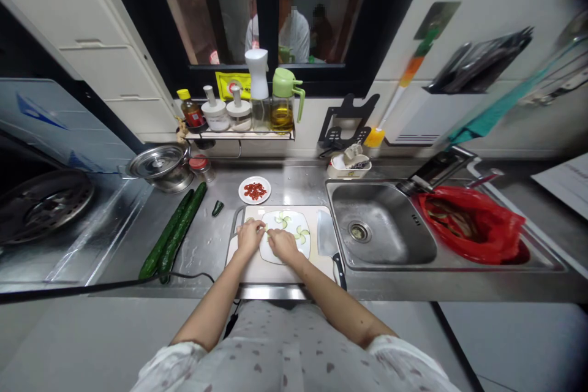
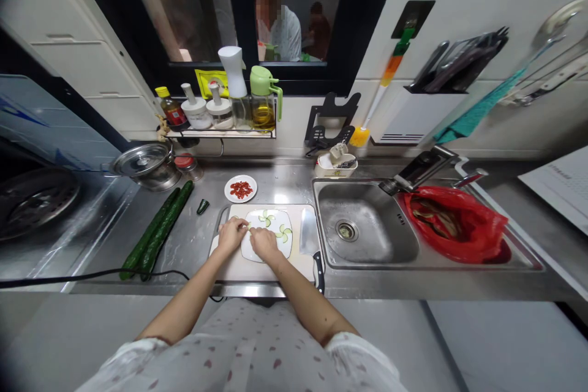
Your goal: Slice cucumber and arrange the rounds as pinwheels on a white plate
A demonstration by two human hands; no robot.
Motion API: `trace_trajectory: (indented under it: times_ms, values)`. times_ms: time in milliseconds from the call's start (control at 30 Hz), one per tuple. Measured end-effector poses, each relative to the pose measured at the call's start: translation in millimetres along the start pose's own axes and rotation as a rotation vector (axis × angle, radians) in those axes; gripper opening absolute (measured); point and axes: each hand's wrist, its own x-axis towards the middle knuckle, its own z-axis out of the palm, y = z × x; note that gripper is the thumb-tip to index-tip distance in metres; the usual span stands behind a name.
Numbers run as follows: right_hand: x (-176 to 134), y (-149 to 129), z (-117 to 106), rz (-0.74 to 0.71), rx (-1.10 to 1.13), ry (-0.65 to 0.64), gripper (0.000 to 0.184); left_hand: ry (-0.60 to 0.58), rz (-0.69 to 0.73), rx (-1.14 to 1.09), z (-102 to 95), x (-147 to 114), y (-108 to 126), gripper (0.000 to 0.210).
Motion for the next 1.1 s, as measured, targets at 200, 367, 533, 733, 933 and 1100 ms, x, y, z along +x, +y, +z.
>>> trace_trajectory:
  times_ms: [200, 367, 533, 733, 933, 1100]
  values:
    - [2, -3, 3, 0.025, 0.009, 0.011, 0.025, -0.003, -0.008, -0.001, 0.0, 0, 0, 0.02]
    - [3, -6, 4, 0.053, 0.022, 0.016, 0.026, -0.019, -0.012, -0.005, -1.1, 0, 0, 0.02]
    - [3, -8, 4, 0.072, 0.028, 0.011, 0.026, -0.013, -0.011, -0.012, 0.4, 1, 0, 0.02]
    - [3, -10, 5, 0.082, 0.033, 0.023, 0.027, -0.004, -0.013, -0.011, 1.9, 3, 0, 0.019]
    - [1, -11, 6, 0.084, -0.005, 0.03, 0.027, -0.012, 0.011, -0.013, -1.7, -1, 3, 0.026]
    - [2, -12, 7, 0.088, -0.043, 0.047, 0.027, -0.047, 0.001, 0.021, -3.3, -2, 5, 0.028]
